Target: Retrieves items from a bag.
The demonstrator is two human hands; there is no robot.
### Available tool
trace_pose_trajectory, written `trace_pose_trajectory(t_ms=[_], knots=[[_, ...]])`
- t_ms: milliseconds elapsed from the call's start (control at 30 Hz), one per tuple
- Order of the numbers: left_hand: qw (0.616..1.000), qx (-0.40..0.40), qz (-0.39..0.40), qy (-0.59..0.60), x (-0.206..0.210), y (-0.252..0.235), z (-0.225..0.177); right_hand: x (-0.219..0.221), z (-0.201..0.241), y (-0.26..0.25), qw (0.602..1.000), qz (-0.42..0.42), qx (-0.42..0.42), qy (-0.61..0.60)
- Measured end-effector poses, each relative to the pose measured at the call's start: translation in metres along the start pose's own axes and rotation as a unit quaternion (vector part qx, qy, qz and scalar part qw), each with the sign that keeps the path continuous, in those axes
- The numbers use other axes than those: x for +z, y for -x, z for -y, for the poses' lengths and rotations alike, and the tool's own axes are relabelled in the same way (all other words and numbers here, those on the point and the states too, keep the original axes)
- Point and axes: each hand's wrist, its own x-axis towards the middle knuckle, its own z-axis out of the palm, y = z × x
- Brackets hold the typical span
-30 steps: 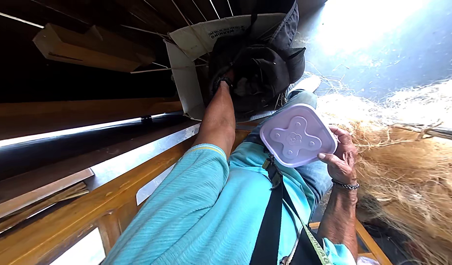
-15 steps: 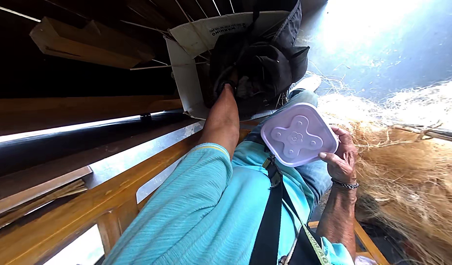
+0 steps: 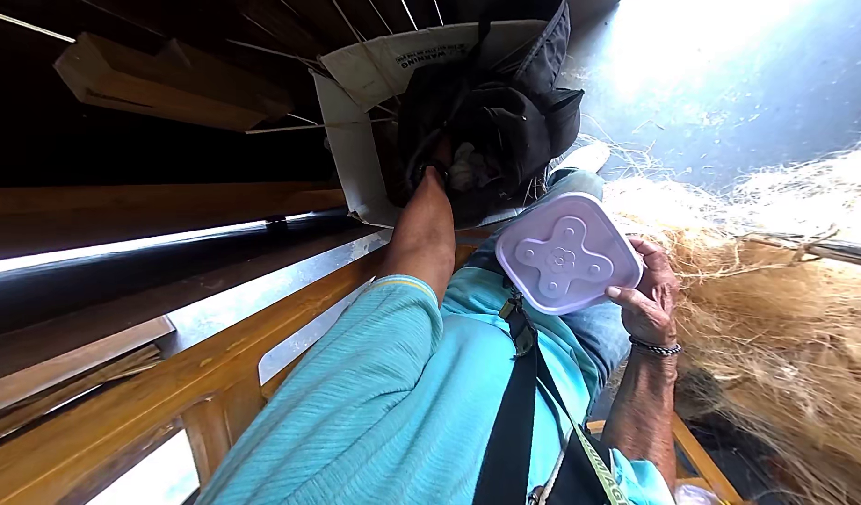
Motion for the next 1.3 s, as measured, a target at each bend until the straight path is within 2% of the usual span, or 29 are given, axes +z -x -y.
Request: trace_pose_trajectory(t_ms=[200,333,500,533,600,667,733,833,967,1067,1233,1300], knots=[[0.993,-0.026,-0.036,0.106,0.007,-0.001,0.010,-0.001,-0.002,-0.001,1.000,0.000,0.002,-0.002],[0.998,-0.014,-0.016,0.051,0.012,-0.009,0.006,-0.002,-0.003,-0.001,1.000,0.000,0.002,-0.004],[0.993,-0.015,-0.010,0.114,0.006,0.006,-0.018,-0.002,-0.002,-0.003,1.000,0.005,0.002,-0.002],[0.991,-0.021,-0.015,0.134,0.004,0.010,-0.023,-0.002,-0.001,-0.003,1.000,0.006,0.002,0.002],[0.973,-0.061,-0.074,0.208,0.007,0.012,-0.031,-0.002,0.000,-0.004,1.000,0.006,0.001,0.006],[0.975,-0.075,-0.107,0.182,0.010,0.008,-0.037,-0.002,0.000,-0.004,1.000,0.006,-0.003,0.002],[0.980,-0.072,-0.105,0.151,0.005,0.006,-0.044,-0.003,-0.001,-0.003,1.000,0.006,-0.005,-0.004],[0.977,-0.043,-0.089,0.186,-0.004,-0.011,-0.042,-0.003,-0.002,-0.002,1.000,0.005,-0.005,-0.001],[0.997,0.036,-0.006,0.062,-0.022,-0.031,-0.039,-0.003,-0.003,-0.004,1.000,0.001,-0.006,-0.008],[0.998,0.048,-0.019,0.040,-0.023,-0.051,-0.031,-0.004,-0.003,-0.005,1.000,0.002,0.003,-0.005],[0.989,0.047,-0.058,0.131,-0.023,-0.034,-0.029,-0.004,-0.003,-0.009,1.000,0.006,0.005,-0.004],[0.971,0.052,-0.128,0.194,-0.014,-0.027,-0.037,-0.005,-0.002,-0.010,1.000,0.009,0.008,0.003]])
